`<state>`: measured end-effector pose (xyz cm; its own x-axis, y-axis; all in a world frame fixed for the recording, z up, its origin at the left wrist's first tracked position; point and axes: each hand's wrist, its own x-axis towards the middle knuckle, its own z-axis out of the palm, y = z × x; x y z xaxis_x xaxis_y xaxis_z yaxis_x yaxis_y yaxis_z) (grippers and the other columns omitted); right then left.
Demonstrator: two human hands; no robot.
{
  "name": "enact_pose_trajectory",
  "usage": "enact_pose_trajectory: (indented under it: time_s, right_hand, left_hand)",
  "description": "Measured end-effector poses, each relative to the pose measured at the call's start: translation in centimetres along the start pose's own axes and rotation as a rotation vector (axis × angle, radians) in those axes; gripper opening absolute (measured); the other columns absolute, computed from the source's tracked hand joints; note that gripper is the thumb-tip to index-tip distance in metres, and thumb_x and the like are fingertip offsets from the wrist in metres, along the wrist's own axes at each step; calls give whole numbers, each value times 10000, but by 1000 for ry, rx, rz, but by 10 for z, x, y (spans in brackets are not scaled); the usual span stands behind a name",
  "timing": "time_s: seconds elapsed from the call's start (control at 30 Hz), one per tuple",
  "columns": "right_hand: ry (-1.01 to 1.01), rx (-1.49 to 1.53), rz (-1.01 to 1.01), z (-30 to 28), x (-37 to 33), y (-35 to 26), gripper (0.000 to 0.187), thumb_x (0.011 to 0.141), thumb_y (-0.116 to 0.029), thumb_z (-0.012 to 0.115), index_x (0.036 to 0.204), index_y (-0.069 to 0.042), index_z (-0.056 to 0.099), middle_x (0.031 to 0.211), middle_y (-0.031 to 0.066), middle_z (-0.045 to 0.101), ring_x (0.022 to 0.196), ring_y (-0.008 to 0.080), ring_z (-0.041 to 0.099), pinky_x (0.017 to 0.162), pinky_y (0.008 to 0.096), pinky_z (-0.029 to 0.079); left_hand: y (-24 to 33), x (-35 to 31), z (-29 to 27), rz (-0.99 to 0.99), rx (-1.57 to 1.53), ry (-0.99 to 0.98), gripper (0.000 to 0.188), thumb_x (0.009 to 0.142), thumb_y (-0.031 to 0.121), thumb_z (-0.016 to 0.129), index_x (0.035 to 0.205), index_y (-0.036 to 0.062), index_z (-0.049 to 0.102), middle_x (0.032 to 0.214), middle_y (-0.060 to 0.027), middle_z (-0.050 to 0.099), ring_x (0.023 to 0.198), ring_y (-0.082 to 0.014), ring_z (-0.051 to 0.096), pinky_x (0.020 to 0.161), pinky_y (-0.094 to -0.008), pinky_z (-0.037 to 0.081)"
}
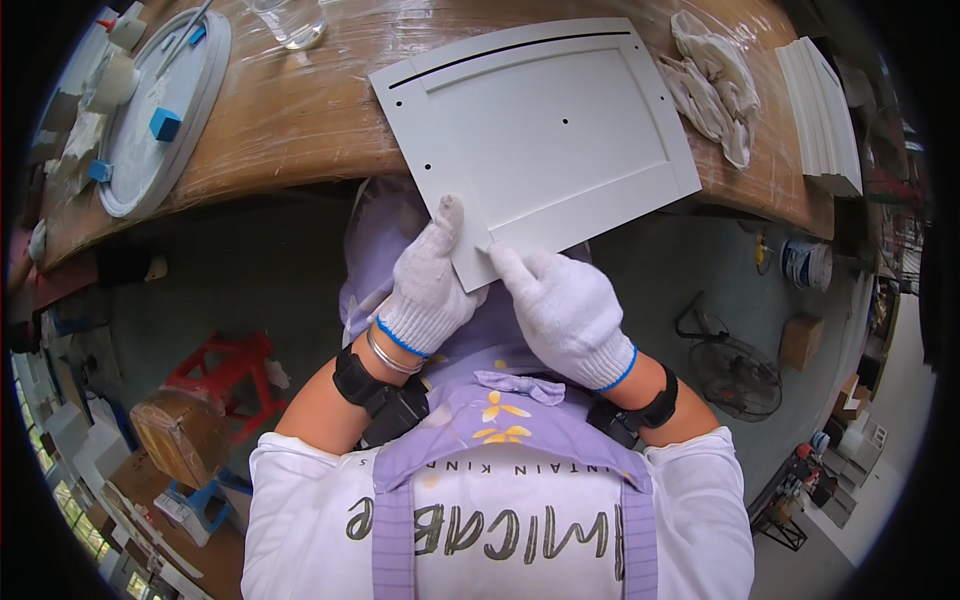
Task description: The worker is cleaning and inspecting white furniture panels, using a scraper to remove burrs or residue and a cloth with liquid to wipe the surfaces.
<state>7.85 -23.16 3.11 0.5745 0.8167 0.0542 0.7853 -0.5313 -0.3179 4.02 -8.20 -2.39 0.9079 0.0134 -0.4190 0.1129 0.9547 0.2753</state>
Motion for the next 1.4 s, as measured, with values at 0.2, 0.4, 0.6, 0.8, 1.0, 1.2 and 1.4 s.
enact_pose_trajectory:
  time_s: [0.2, 0.4, 0.6, 0.8, 1.0, 1.2, 1.4]
  right_hand:
    - [285, -14, 284, -9, -3, 35, 404, 797, 5, 567, 1195, -59, 565, 801, 124, 577, 682, 309, 602, 573, 387, 505]
    - [17, 204, -69, -13, -3, 4, 421, 774, -37, 567, 1195, -35, 562, 813, 117, 594, 698, 278, 626, 574, 370, 513]
    - [-119, 67, -106, -16, -20, 11, 457, 768, -56, 566, 1224, -25, 562, 739, 78, 536, 628, 234, 598, 536, 352, 495]
    - [-61, 45, -95, -14, -18, 13, 473, 763, -56, 558, 1234, -14, 567, 727, 73, 519, 627, 225, 584, 542, 342, 486]
    - [-17, 120, -93, -14, -18, 16, 510, 691, 44, 603, 1198, -12, 595, 685, 88, 521, 569, 257, 561, 492, 362, 464]
    - [-44, 133, -74, -20, -15, 16, 512, 694, 43, 606, 1202, -19, 594, 693, 91, 534, 578, 262, 569, 491, 364, 463]
    - [111, 245, -36, -10, 8, 9, 423, 771, -4, 616, 1188, -65, 589, 752, 115, 581, 635, 285, 607, 535, 372, 486]
  left_hand:
    - [5, -4, 9, 19, 18, 105, 508, 993, 376, 463, 1367, 40, 389, 1316, -148, 508, 1227, -305, 507, 1047, -434, 427]
    - [5, -1, 3, 2, -4, 22, 502, 1000, 363, 448, 1380, 44, 368, 1323, -148, 497, 1242, -311, 497, 1052, -459, 427]
    - [7, -3, 4, -6, -14, 36, 489, 1000, 362, 450, 1367, 45, 391, 1308, -147, 515, 1240, -303, 505, 1047, -446, 438]
    - [7, -2, 0, -5, -23, 29, 494, 987, 363, 486, 1357, 46, 408, 1298, -138, 531, 1226, -285, 524, 1038, -423, 452]
    - [6, -2, 0, 1, -26, 40, 504, 975, 366, 509, 1352, 45, 417, 1293, -140, 536, 1221, -287, 528, 1035, -418, 455]
    - [6, -1, 3, 1, -3, 58, 513, 970, 367, 518, 1356, 45, 411, 1288, -141, 536, 1216, -291, 530, 1031, -425, 456]
    - [5, -2, 4, 5, 1, 35, 520, 979, 374, 497, 1372, 50, 389, 1314, -139, 515, 1222, -292, 519, 1032, -447, 444]
